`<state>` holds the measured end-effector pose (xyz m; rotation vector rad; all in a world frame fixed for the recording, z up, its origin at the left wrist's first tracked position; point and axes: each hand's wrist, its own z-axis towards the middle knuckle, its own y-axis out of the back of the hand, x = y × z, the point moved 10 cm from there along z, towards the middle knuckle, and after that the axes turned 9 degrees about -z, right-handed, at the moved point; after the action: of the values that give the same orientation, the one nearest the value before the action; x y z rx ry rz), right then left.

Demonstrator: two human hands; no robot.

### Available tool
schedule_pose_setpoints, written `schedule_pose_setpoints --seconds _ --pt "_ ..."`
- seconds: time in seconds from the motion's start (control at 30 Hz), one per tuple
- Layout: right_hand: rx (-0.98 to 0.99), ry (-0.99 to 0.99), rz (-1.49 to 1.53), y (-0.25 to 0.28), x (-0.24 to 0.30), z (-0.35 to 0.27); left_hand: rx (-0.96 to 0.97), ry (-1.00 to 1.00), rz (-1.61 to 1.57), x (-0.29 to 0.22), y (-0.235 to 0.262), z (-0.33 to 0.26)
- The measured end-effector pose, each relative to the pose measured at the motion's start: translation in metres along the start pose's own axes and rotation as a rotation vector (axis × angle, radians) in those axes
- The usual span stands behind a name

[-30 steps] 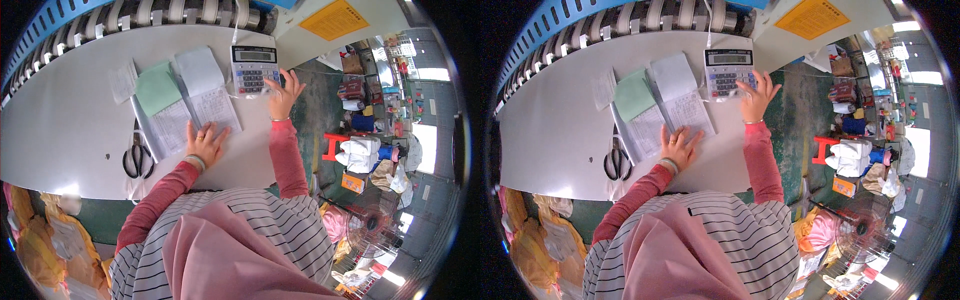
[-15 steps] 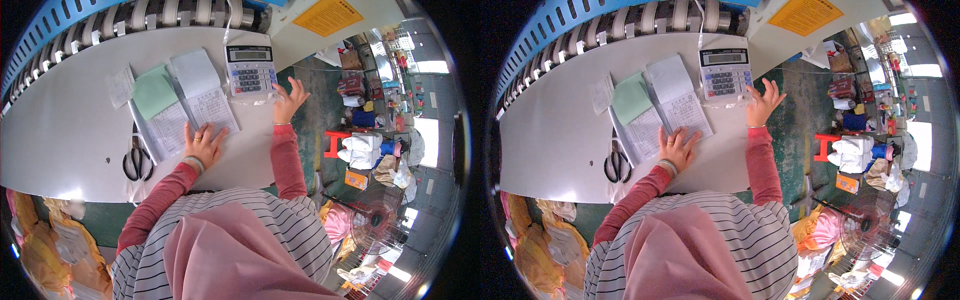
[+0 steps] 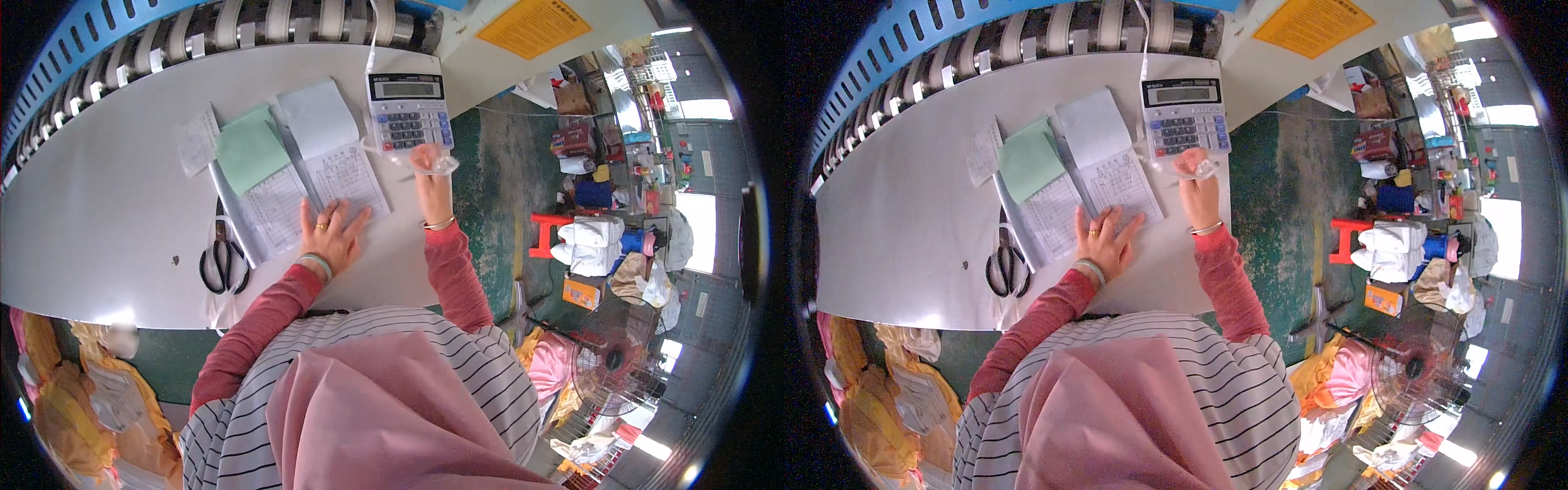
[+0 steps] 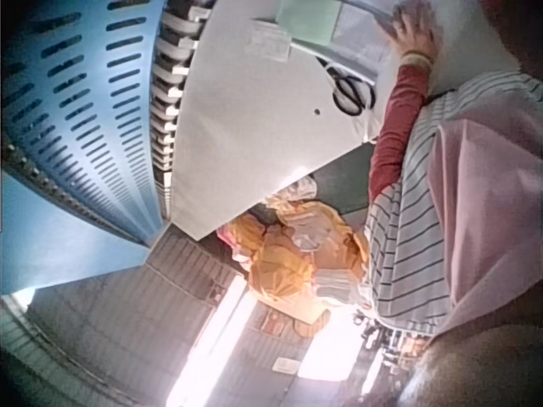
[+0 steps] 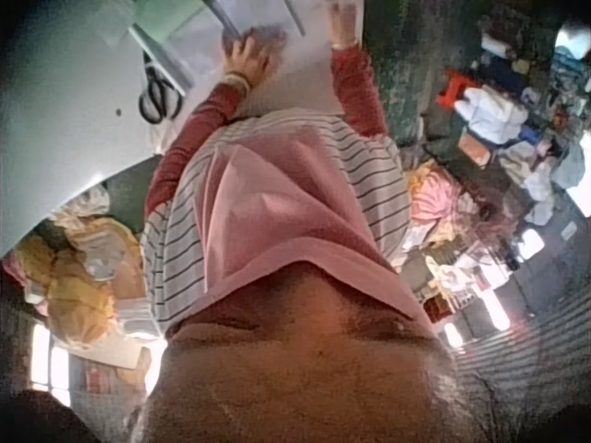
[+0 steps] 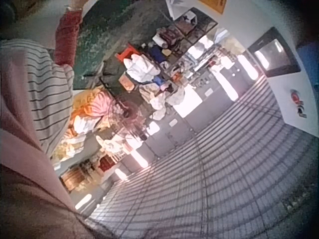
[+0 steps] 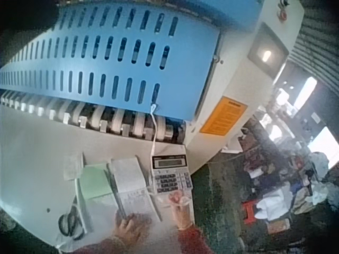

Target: The person uses a calculator and writes in a logbook on a workstation, then picks up paper slips and walks over to a large stack of white garments to straighten and count the top items by hand.

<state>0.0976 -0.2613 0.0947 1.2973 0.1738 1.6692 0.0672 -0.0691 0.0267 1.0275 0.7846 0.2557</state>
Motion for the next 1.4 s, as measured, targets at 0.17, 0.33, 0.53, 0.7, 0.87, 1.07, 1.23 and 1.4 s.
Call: schedule_pose_setpoints --seconds 0.17,0.33,0.53,0.7,0.87,1.07,1.23,1.4 --pt "0.510 -0.659 0.576 -0.069 -0.015 -0.034 -0.004 0.017 -0.009 0.005 -0.001 -0.001" --pt "0.426 -0.498 0.765 -0.093 -0.020 -0.036 0.044 0.027 0.023 0.003 -0.006 -0.001" --pt "0.181 -0.469 0.730 -0.088 -0.025 -0.039 0.105 0.052 0.020 0.005 -0.006 -0.001" --pt "0.098 -0.338 0.545 -0.084 -0.033 -0.040 0.194 0.042 0.068 0.002 -0.010 0.002" --pt "0.098 -0.233 0.196 -0.075 -0.030 -0.041 0.201 0.047 0.084 0.002 -0.010 0.002" --pt "0.105 -0.193 0.166 -0.074 -0.017 -0.040 0.205 0.050 0.077 0.004 -0.014 0.000" --pt "0.099 -0.177 0.118 -0.074 -0.016 -0.039 0.227 0.055 0.063 0.003 -0.014 0.001" --pt "0.103 -0.133 0.113 -0.075 -0.012 -0.039 0.171 0.046 0.092 0.003 -0.010 0.002"
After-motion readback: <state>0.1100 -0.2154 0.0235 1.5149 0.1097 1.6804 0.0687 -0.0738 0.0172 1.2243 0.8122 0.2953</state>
